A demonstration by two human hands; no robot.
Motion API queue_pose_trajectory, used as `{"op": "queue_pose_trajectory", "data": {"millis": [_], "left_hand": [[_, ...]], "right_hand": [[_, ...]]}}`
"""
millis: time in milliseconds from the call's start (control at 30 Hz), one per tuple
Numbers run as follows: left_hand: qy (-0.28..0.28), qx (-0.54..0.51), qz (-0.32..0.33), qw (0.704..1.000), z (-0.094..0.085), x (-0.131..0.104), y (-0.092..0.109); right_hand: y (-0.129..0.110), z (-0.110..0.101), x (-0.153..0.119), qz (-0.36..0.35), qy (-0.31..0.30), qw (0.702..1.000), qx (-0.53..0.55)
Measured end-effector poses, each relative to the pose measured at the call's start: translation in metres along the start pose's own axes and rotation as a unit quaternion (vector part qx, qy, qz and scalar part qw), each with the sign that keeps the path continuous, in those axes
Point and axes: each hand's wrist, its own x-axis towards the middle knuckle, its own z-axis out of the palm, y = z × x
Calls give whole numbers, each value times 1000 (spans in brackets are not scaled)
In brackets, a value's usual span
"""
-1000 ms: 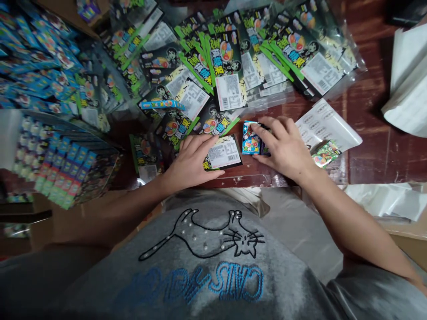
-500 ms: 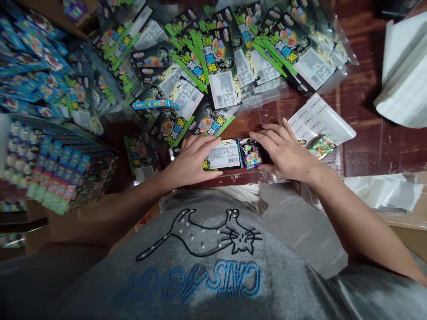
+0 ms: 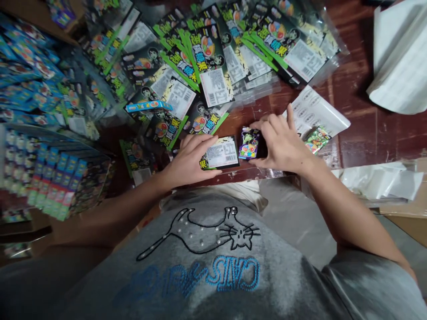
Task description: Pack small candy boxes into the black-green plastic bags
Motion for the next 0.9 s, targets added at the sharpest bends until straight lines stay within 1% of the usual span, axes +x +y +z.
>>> {"op": "queue_pose_trajectory", "data": {"millis": [67,133,267,333,367,400,467,533,600,667,700,800,900], "left_hand": [[5,3,-5,1000,1,1,3],[0,3,2,1000,3,2,5],[-8,-7,26,1000,9,4,6],[1,-4,17,1000,10,5,6],[4,-1,14,1000,10,6,5],[6,2,15,1000,10,6,5],[3,12,27,1000,9,7,3],[-4,20,39,999,8,8,2],[-8,25,46,999,7,8,0],[-6,26,48,998,7,9,0],[-5,26,48,998,7,9,0],[-7,30,45,999,7,8,2],[-16,33,49,998,5,8,5]], "right_hand": [[-4,6,-3,-12,0,1000,17],[-11,15,-4,-29,-11,998,48],[-35,32,-9,-32,-16,994,108],[-46,34,-17,-34,-21,991,128],[-48,32,-22,-34,-26,991,126],[-46,28,-28,-27,-29,993,112],[-33,13,-44,25,-11,998,49],[-10,-3,-63,101,31,994,-24],[14,-13,-80,138,50,987,-66],[30,-12,-91,134,47,987,-72],[33,-9,-93,128,50,988,-65],[31,4,-89,94,70,993,-28],[27,8,-73,32,57,998,-6]]}}
